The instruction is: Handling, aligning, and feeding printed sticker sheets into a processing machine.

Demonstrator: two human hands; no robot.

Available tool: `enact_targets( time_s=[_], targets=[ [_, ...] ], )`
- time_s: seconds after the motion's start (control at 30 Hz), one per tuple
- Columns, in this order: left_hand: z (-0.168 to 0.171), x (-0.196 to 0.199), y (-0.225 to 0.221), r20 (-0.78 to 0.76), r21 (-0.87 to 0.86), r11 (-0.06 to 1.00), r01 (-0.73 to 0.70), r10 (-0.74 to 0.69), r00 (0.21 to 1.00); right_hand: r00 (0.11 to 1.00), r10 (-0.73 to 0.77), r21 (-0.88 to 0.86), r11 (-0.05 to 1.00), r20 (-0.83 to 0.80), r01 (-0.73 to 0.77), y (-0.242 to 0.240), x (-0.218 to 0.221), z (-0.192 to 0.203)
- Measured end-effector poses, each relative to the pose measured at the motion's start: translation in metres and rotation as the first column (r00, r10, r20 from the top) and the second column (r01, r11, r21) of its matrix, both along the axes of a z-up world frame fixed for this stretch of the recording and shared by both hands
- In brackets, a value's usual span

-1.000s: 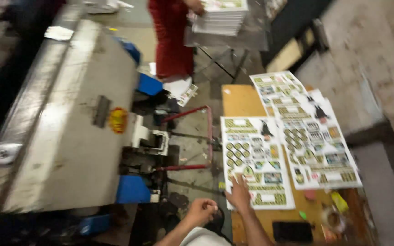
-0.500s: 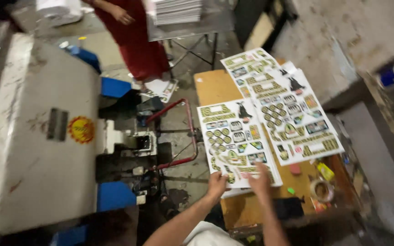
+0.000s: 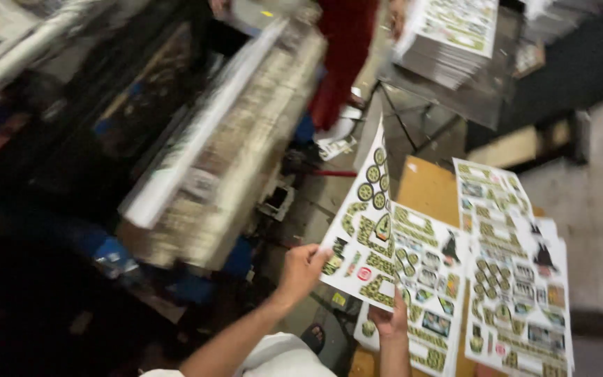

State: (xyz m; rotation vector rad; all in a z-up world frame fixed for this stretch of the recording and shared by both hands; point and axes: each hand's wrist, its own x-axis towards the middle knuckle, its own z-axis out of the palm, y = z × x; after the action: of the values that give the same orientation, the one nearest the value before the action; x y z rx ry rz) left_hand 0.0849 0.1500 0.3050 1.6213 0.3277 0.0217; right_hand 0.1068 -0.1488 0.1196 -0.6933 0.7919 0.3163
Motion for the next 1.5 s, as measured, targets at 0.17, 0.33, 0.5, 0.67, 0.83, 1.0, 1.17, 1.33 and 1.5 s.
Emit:
enact_targets(
  time_s=[0.17,0.33,0.5,0.67,0.83,1.0,1.17,1.33,1.5],
  targets=[
    [-0.002,0.012,0.123,0.039,0.225,0.918,-0.326,0.326,0.944,0.727,0.439,-0.297,0.897,0.528,-0.326,0.111,0.084,0.082],
    [-0.158,0.092,0.237,-0.020,0.259,0.869,-0.421,0.441,0.897,0.674,0.705,-0.816,0.512,0.220,-0.269,0.231,0.124,0.094],
    [-0.187,0.140,0.313,-0.202,0.423,0.817,-0.392,0.507,0.838,0.706,0.709,-0.945,0.237,0.011,-0.224,0.310,0.134,0.058],
    [-0.184,0.135,0.355,-0.396,0.388,0.848,-0.361,0.508,0.765,0.620,0.783,-0.999,0.036,0.053,0.040,0.328,0.115,0.033],
    [-0.219,0.099,0.400,-0.373,0.491,0.808,-0.325,0.532,0.760,0.480,0.871,-0.972,-0.016,0.101,0.233,0.313,0.091,0.116],
    [-0.062,0.034,0.320,0.231,0.575,0.677,-0.459,0.404,0.885,0.600,0.785,-0.883,-0.163,0.153,0.439,0.199,0.070,0.114],
    [-0.002,-0.033,0.153,-0.052,-0.209,0.923,-0.322,0.319,0.947,0.673,0.589,-0.823,-0.566,-0.448,-0.053,0.078,0.015,0.039],
    [-0.129,-0.042,0.009,0.043,-0.039,0.988,0.151,-0.149,0.988,0.592,0.416,-0.701,-0.586,-0.690,-0.406,0.041,-0.027,-0.005],
    [-0.180,-0.061,-0.087,-0.238,-0.176,0.840,0.514,-0.543,0.806,0.575,0.552,-0.789,-0.516,-0.604,-0.335,0.000,-0.028,-0.055]
  ],
)
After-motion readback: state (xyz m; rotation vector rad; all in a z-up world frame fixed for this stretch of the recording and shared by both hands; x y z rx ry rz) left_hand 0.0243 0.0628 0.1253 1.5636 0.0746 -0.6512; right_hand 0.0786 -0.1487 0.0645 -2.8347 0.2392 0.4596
